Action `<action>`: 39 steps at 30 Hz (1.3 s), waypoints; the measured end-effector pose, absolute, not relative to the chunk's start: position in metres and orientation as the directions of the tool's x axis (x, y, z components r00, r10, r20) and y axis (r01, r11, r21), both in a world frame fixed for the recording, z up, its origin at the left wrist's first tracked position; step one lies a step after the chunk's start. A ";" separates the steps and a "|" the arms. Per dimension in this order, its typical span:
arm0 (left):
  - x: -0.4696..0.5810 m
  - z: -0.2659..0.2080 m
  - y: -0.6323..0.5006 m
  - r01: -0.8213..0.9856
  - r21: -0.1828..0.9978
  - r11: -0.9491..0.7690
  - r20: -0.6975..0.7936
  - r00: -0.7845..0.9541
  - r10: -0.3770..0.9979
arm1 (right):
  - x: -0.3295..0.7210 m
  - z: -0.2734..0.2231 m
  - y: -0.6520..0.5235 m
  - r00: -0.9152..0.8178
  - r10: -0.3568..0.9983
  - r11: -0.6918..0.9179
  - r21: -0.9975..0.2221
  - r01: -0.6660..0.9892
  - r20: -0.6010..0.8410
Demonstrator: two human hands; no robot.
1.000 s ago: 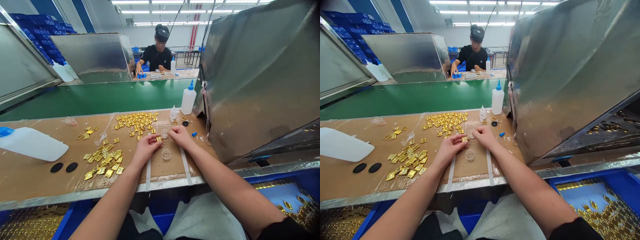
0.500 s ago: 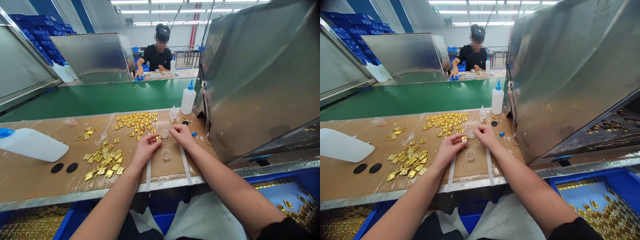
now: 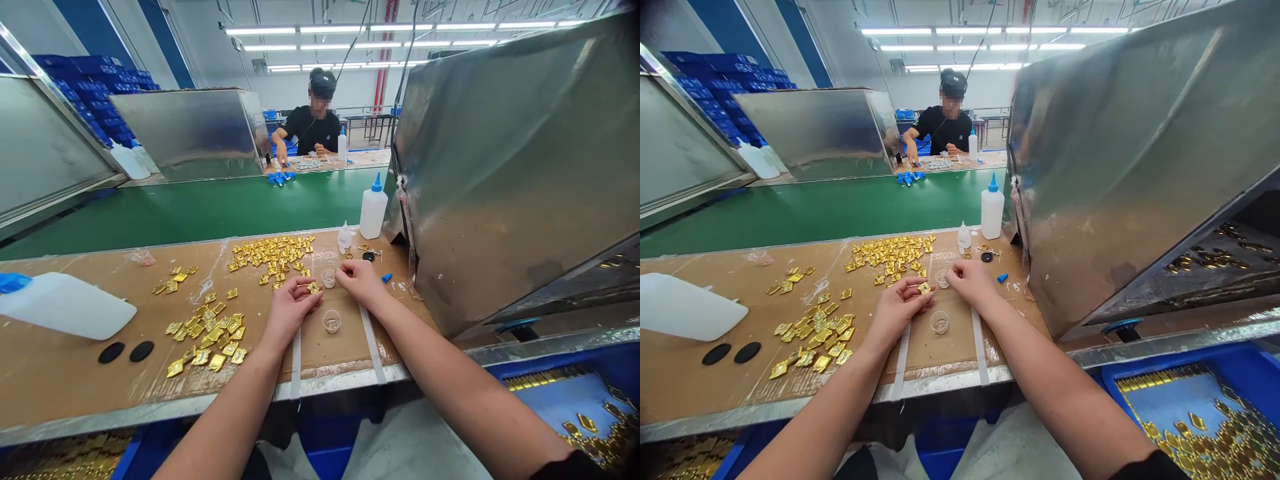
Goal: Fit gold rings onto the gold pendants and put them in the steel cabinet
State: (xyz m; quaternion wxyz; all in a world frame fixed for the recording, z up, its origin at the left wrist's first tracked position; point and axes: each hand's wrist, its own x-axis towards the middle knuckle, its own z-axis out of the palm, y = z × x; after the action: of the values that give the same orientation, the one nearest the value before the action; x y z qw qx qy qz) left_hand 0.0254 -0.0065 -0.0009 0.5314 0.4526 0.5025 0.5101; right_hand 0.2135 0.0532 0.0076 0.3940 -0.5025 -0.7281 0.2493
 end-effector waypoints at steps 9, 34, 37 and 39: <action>0.026 -0.002 -0.007 -0.052 0.997 0.055 -0.056 -0.012 0.998 | 0.214 0.019 0.044 -0.062 0.942 0.332 -0.901 0.280 0.328; 0.023 -0.008 -0.004 -0.057 0.997 0.044 -0.043 0.025 0.999 | 0.203 0.024 0.035 -0.264 0.929 0.329 -0.905 0.269 0.259; 0.023 -0.008 -0.004 -0.031 0.999 0.022 -0.021 0.011 1.000 | 0.203 0.025 0.034 -0.271 0.928 0.329 -0.904 0.274 0.256; 0.024 -0.007 -0.005 -0.018 1.000 0.013 -0.013 0.005 1.000 | 0.204 0.024 0.034 -0.272 0.926 0.336 -0.898 0.283 0.261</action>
State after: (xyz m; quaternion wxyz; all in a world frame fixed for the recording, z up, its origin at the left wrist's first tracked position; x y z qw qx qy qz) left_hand 0.0237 -0.0047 -0.0068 0.5091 0.4935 0.4972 0.5001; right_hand 0.2036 0.0341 0.0243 0.4213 -0.4316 -0.7004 0.3816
